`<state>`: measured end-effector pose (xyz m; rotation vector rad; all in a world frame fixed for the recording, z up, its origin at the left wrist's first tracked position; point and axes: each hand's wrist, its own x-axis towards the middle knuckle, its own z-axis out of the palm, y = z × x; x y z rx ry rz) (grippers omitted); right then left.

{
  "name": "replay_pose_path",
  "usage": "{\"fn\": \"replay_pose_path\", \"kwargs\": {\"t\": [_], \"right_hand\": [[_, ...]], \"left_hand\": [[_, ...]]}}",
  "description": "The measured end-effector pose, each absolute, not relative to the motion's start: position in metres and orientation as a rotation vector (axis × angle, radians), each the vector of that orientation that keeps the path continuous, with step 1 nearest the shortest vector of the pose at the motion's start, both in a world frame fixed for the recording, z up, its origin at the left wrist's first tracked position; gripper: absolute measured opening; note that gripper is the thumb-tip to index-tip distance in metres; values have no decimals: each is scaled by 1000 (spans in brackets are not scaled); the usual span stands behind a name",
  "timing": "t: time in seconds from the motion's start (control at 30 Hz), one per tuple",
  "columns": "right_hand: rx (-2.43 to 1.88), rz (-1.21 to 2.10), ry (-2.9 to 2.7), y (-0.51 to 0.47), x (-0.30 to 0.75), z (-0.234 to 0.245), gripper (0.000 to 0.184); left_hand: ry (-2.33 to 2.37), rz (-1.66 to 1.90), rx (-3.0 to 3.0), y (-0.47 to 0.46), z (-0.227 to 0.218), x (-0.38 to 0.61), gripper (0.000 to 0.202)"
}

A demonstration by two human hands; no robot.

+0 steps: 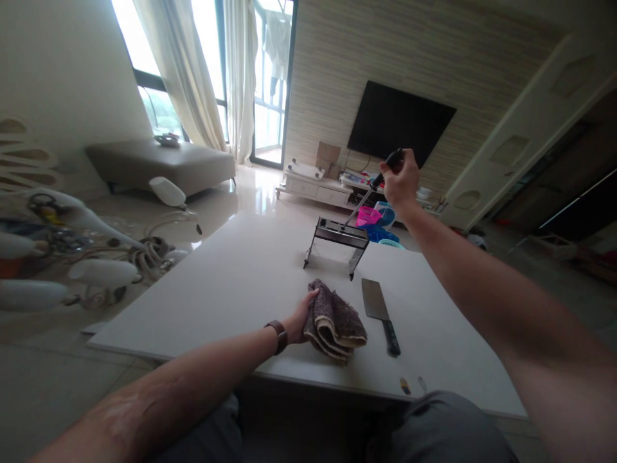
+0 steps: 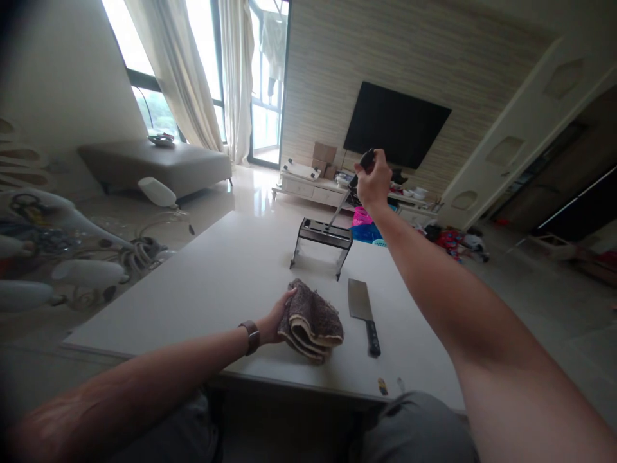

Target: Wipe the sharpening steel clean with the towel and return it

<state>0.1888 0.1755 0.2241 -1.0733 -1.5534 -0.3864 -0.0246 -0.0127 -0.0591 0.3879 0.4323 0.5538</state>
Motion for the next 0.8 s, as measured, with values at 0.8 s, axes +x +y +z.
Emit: {"fn": "replay_pose_path", "kwargs": {"t": [0.8], "right_hand": [[-1211,-275,-1610,214,179,198,38]], "left_hand": [[1295,761,1452,35,-62,-53,42]]}}
